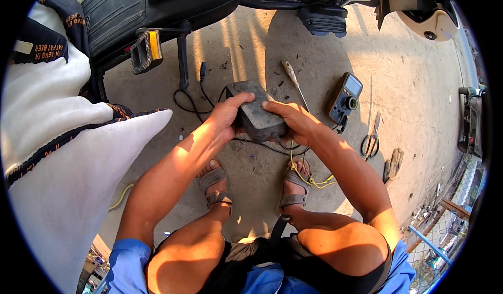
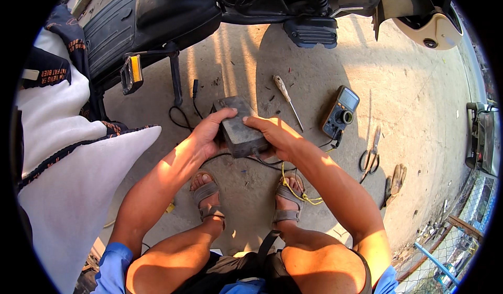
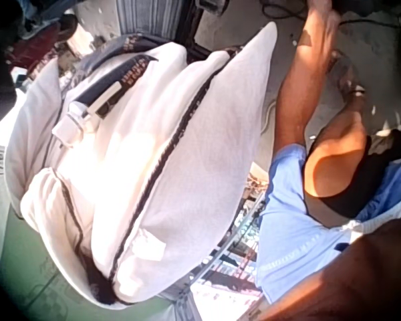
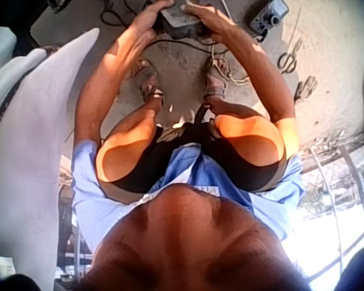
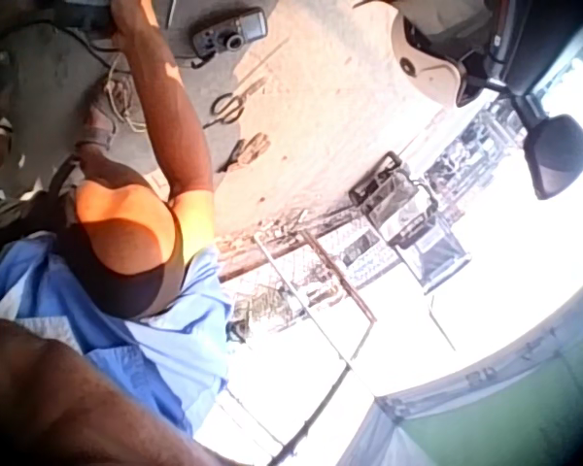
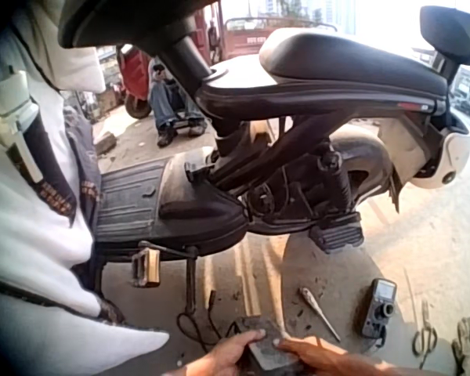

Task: The person works on a scooter's electrical system, using a yellow power drill to remove a component from the scooter's body. They then handle a rectangular electronic control unit, connecting wires and using a multimeter to test the circuit. The person also handles a black power adapter and a screwdriver, manipulating wires and components on the ground.

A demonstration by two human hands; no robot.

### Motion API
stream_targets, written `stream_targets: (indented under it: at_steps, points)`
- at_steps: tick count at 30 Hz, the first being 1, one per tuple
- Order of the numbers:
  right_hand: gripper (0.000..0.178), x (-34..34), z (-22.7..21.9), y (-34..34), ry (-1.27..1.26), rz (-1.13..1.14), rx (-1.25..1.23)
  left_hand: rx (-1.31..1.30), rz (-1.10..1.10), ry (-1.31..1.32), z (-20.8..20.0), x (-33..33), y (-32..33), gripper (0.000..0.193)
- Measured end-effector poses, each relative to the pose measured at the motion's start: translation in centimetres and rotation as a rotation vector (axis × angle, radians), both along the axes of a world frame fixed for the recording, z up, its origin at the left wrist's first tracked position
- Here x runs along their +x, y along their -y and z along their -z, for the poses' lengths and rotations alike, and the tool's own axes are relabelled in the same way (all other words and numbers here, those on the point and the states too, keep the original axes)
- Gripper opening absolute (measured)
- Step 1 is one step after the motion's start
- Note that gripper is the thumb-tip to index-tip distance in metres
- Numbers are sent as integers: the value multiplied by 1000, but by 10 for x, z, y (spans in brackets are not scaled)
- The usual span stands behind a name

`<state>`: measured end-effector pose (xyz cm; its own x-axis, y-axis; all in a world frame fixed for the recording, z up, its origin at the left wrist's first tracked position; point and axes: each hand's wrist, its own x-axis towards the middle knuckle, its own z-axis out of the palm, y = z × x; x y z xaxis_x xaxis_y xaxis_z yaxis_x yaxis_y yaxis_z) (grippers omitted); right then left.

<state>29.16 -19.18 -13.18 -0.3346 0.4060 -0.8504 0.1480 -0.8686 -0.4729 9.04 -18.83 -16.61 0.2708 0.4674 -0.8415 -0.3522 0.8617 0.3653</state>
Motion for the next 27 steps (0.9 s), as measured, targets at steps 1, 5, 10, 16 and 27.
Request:
stream_targets:
  at_steps: [1, 5, 10, 16, 27]
  points:
    - [43, 0, 2, 1, -25, 52, 5, 2, -3, -2, -2, 0, -1, 49]
    - [45, 15, 6, 7, -113, 122, 31, 43, -65, 14, 3, -9, -4, 45]
    - [40, 24, -18, 28, 276, -352, 480, 137, -62, -173, 0, -26, -2, 48]
    - [41, 3, -21, 53, 218, -240, 784, 248, -87, -137, -8, -26, 5, 50]
    - [27, -9, -8, 67, 470, -215, 1227, 289, -162, -64, 3, -27, 13, 46]
